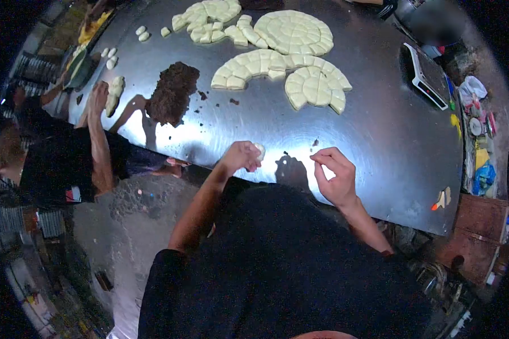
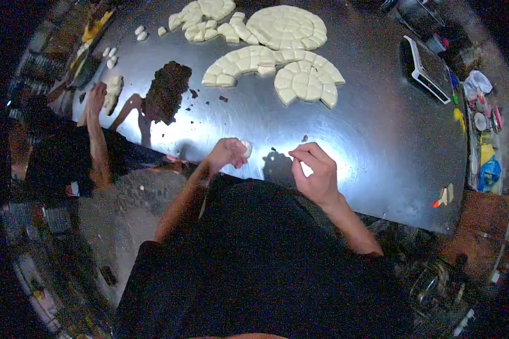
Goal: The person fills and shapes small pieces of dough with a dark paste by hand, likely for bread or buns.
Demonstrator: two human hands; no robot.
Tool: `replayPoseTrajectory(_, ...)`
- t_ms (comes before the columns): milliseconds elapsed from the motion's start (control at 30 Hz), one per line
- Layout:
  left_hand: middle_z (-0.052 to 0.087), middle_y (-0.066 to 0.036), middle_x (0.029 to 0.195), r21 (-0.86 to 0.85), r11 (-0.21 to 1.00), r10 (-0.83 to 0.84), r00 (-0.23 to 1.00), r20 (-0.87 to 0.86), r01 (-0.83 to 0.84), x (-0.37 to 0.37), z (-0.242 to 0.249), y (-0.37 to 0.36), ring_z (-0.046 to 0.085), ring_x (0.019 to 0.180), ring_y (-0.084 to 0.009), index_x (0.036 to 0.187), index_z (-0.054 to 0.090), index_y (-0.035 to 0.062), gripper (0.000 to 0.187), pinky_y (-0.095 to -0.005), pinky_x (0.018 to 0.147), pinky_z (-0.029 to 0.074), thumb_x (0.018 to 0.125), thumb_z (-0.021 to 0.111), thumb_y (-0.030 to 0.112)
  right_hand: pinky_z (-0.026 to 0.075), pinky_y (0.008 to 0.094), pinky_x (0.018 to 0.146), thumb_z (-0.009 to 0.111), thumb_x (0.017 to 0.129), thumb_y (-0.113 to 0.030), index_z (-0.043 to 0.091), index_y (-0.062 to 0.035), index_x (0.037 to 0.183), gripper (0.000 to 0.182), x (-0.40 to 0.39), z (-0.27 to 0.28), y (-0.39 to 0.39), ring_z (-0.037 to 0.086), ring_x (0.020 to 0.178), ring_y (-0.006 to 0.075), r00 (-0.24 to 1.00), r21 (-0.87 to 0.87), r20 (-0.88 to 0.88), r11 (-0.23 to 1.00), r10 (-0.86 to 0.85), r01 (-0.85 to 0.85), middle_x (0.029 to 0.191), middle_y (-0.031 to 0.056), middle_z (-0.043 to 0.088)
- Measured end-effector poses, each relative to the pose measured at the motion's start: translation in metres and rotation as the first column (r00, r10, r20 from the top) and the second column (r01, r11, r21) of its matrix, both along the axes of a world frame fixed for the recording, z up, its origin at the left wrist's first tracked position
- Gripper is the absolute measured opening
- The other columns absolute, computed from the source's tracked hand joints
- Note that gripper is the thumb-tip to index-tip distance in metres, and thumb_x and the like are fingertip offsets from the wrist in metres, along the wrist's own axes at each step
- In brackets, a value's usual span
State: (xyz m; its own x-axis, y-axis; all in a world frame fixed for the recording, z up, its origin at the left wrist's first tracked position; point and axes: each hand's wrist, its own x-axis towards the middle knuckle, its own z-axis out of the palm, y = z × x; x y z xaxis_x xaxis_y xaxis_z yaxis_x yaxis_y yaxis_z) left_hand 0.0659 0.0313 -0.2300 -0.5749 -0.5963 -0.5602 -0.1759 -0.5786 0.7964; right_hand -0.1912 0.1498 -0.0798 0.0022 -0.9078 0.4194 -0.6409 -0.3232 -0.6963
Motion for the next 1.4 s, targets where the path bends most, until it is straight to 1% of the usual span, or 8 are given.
replayPoseTrajectory(200,0.057,-0.002,0.061,-0.257,0.962,0.228,0.801,0.553,-0.096,-0.011,0.006,0.003,0.047,0.045,-0.0088,0.09,0.062,0.0032,0.039,-0.0242,0.039,0.039,0.077,0.077,0.037,0.05,0.0306,0.074,0.064,0.079,0.001,0.068,-0.0005,0.093,0.015,0.025,0.005,-0.034,0.065,0.084,0.024,0.99,0.036,0.133,0.998,0.049,-0.054,0.091,0.0127,0.067)
replayPoseTrajectory(433,0.049,-0.001,0.052,-0.087,0.915,0.404,0.898,0.173,-0.395,0.014,0.005,0.018,0.044,0.039,-0.0087,0.081,0.065,-0.0025,0.047,-0.0242,0.034,0.032,0.094,0.056,0.042,0.031,0.0526,0.102,0.056,0.087,-0.031,0.054,-0.0132,0.128,0.045,0.074,0.06,-0.125,0.041,0.125,0.0358,0.992,-0.5,0.093,0.866,0.081,-0.023,0.134,0.0151,0.046)
replayPoseTrajectory(600,0.046,0.0,0.049,-0.308,0.662,0.746,0.639,0.185,-0.683,0.05,-0.01,0.035,0.04,0.036,-0.0092,0.079,0.064,-0.0009,0.052,-0.0252,0.034,0.03,0.098,0.046,0.044,0.011,0.0702,0.105,0.056,0.085,-0.042,0.04,-0.0235,0.142,0.062,0.149,-0.152,-0.127,0.01,0.141,0.0439,0.823,0.276,-0.489,0.946,0.289,-0.168,0.155,0.0132,0.018)
replayPoseTrajectory(800,0.056,-0.005,0.074,-0.194,0.663,0.749,0.638,0.18,-0.723,0.111,-0.054,0.076,0.048,0.056,-0.016,0.098,0.06,0.0024,0.044,-0.0324,0.049,0.039,0.097,0.044,0.044,0.035,0.0428,0.105,0.056,0.088,-0.033,0.068,-0.0059,0.1,0.032,0.123,-0.174,-0.144,0.049,0.121,0.0379,0.949,0.233,0.176,0.925,0.262,-0.298,0.118,0.0208,0.06)
replayPoseTrajectory(900,0.055,-0.013,0.112,-0.117,0.573,0.768,0.582,-0.268,-0.811,0.179,-0.142,0.149,0.053,0.093,-0.0278,0.124,0.049,0.0034,0.052,-0.0447,0.078,0.044,0.093,0.048,0.046,0.047,0.0406,0.091,0.059,0.083,-0.026,0.062,-0.0041,0.111,0.036,0.071,-0.275,-0.135,0.06,0.104,0.0283,0.681,0.08,-0.473,0.797,0.559,-0.599,0.104,0.0144,0.066)
replayPoseTrajectory(1033,0.06,-0.016,0.11,-0.776,0.624,0.673,0.443,0.592,0.091,0.231,-0.132,0.217,0.059,0.096,-0.0294,0.121,0.052,0.0025,0.044,-0.0461,0.081,0.048,0.093,0.048,0.035,0.05,0.0417,0.084,0.068,0.079,-0.031,0.058,-0.0027,0.112,0.045,0.09,-0.119,-0.114,0.064,0.094,0.0311,0.752,0.715,-0.05,0.55,0.657,-0.432,0.101,0.0183,0.066)
replayPoseTrajectory(1233,0.06,-0.005,0.063,-0.567,0.734,0.64,0.66,0.393,-0.373,0.143,-0.075,0.103,0.055,0.054,-0.0145,0.086,0.065,0.0048,0.042,-0.0325,0.052,0.045,0.094,0.05,0.044,0.049,0.0446,0.074,0.066,0.077,-0.034,0.048,-0.004,0.114,0.052,0.112,-0.078,-0.189,0.063,0.083,0.0354,0.875,0.563,-0.135,0.763,0.465,-0.319,0.091,0.0189,0.061)
replayPoseTrajectory(1400,0.05,-0.002,0.053,-0.33,0.706,0.676,0.735,0.053,-0.626,0.106,0.007,0.06,0.045,0.042,-0.0089,0.087,0.061,0.0025,0.036,-0.0238,0.039,0.036,0.097,0.05,0.035,0.051,0.0301,0.066,0.063,0.085,-0.023,0.057,-0.0055,0.109,0.03,0.188,-0.003,-0.225,0.066,0.08,0.019,0.489,0.117,0.845,0.818,0.217,-0.564,0.09,0.0087,0.065)
